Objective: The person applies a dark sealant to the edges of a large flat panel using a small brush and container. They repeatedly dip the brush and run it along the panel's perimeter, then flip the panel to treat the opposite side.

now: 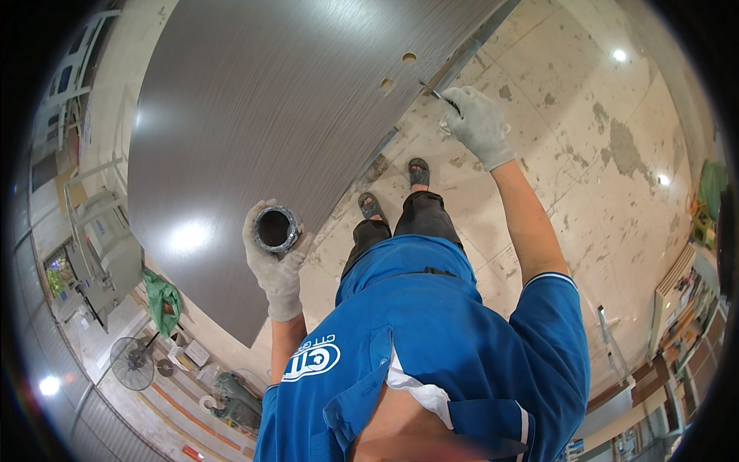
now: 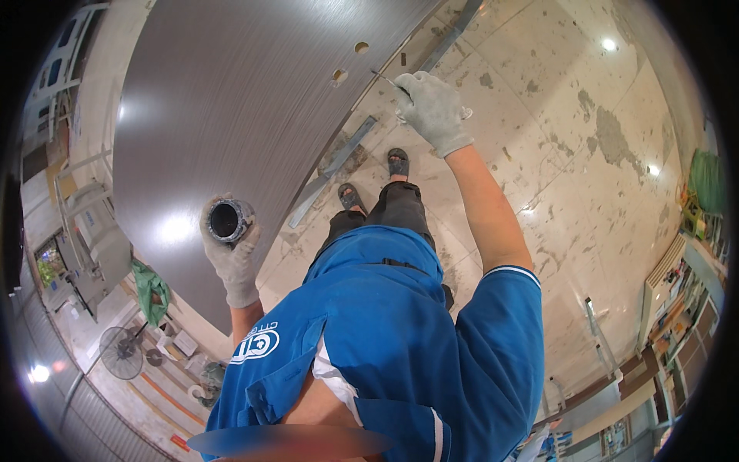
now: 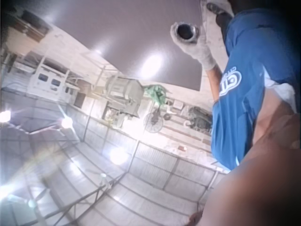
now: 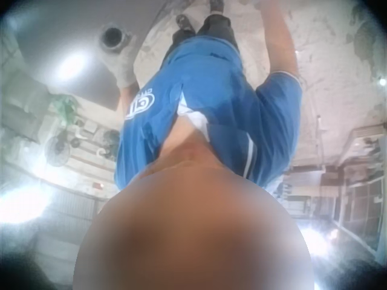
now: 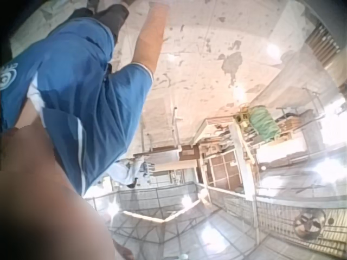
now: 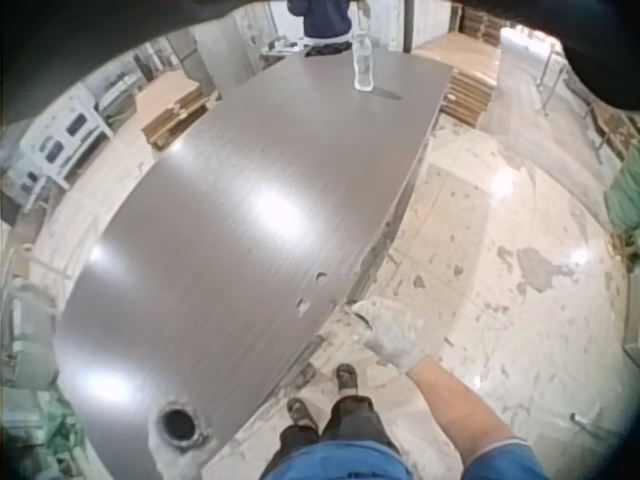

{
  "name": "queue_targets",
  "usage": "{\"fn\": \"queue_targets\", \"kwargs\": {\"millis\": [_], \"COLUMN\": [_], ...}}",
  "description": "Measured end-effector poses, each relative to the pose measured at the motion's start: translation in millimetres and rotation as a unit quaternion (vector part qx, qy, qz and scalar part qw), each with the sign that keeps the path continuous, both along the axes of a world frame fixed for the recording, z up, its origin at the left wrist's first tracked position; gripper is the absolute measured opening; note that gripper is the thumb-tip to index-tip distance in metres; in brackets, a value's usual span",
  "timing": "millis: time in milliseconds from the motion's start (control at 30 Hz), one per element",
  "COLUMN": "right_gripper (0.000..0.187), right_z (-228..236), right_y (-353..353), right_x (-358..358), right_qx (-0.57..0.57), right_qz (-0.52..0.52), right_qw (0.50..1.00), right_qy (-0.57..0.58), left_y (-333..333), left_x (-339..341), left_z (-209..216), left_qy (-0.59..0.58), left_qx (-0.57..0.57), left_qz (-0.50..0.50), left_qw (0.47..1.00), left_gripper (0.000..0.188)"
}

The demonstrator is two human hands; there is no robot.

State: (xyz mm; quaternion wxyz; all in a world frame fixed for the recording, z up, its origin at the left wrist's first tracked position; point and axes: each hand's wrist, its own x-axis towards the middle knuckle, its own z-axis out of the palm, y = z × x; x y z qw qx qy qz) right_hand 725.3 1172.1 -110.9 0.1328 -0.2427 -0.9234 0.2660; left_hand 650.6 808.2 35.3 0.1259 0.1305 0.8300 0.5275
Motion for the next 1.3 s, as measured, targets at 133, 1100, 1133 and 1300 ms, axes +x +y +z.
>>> {"fn": "queue_targets", "kwargs": {"millis": [133,1100,1133,1300], "right_gripper": [0.022,0.013,0.014,0.013], "right_z": [-3,63,54,28], "right_y": [22,-415,-429,-402], "right_x": [-8,-86,-81,-83], "right_qx": [0.014,-0.012,0.023,0.143], "right_qz": [-0.082,0.512,0.55,0.549], "right_qw": [0.996,0.854,0.83,0.823], "right_qy": [0.023,0.093,0.094,-0.015], "left_y": [4,-162,-166,-176], "left_x": [1,70,72,86], "left_z": [1,22,21,18], "left_qy": [0.004,0.026,0.029,-0.011], "left_qx": [0.002,0.109,0.098,0.125], "left_qz": [-0.005,0.201,0.207,0.284], "left_qw": [1.0,0.973,0.973,0.95], "left_gripper": [0.081,0.084,0.084,0.083]}}
